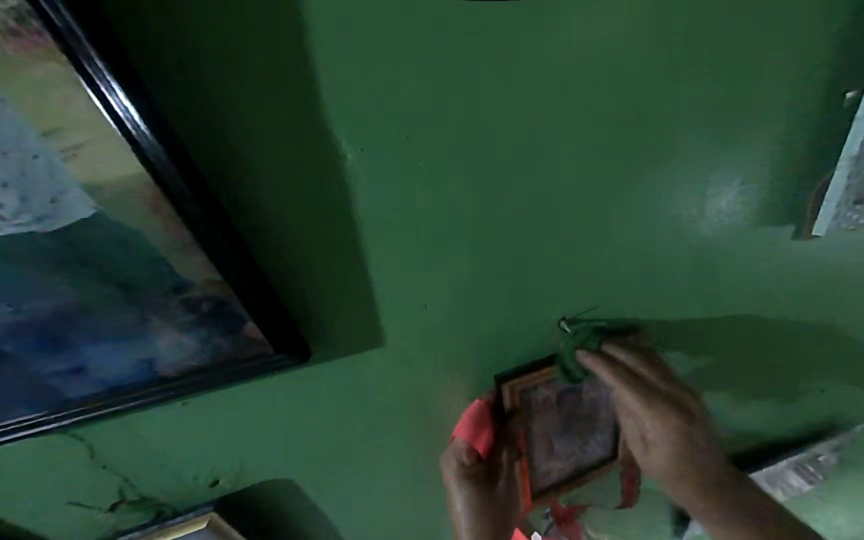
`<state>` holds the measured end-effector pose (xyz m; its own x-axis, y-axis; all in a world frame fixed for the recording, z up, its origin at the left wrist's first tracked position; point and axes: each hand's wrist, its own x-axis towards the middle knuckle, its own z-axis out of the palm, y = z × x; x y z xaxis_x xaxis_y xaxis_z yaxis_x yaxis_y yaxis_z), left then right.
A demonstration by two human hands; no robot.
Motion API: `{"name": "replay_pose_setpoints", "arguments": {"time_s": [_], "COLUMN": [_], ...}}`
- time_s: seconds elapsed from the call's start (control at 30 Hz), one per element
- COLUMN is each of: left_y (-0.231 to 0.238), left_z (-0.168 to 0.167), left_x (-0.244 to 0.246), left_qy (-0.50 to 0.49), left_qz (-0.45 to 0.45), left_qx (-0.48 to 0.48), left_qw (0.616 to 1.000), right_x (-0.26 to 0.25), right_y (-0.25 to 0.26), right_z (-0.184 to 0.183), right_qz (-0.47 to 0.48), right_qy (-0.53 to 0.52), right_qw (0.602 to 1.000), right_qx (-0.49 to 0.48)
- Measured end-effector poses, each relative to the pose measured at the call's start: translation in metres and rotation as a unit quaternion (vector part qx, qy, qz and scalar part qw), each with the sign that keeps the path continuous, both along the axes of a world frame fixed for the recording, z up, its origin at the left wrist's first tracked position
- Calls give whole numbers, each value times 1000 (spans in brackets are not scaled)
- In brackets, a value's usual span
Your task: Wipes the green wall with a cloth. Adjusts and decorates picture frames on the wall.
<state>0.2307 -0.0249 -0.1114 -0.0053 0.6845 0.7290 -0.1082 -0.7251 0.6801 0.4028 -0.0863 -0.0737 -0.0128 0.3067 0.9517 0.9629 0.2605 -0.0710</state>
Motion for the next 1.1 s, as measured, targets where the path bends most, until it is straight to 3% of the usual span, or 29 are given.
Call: {"name": "replay_pose_setpoints", "arguments": {"time_s": [0.17, 0.33, 0.47, 0.57, 0.73, 0.97, 1.1], "left_y": [-1, -4, -3, -5, -9, -7, -12], "left_z": [1, 3, 0, 1, 2, 0, 3], "left_x": [-5, -5, -6, -7, -9, -7, -7], "left_qy": [18, 14, -3, 4, 20, 9, 5], "left_qz": [-20, -29, -35, -32, -5, -17, -5], "left_qx": [8, 0, -7, -10, 9, -3, 8], "left_qw": [1000, 999, 999, 999, 1000, 1000, 1000], "right_x": [-53, -44, -9, -13, -71, -42, -69], "right_y": [18, 18, 4, 1, 18, 12, 13], "right_z": [23, 32, 13, 1, 14, 36, 33], "right_qz": [14, 72, 43, 80, 129, 17, 85], "right_qy": [-51, -80, 24, 94, -23, -50, -49], "right_qw": [999, 994, 999, 990, 991, 996, 993], "right_qx": [-7, -18, 20, 68, 5, -69, -65]}}
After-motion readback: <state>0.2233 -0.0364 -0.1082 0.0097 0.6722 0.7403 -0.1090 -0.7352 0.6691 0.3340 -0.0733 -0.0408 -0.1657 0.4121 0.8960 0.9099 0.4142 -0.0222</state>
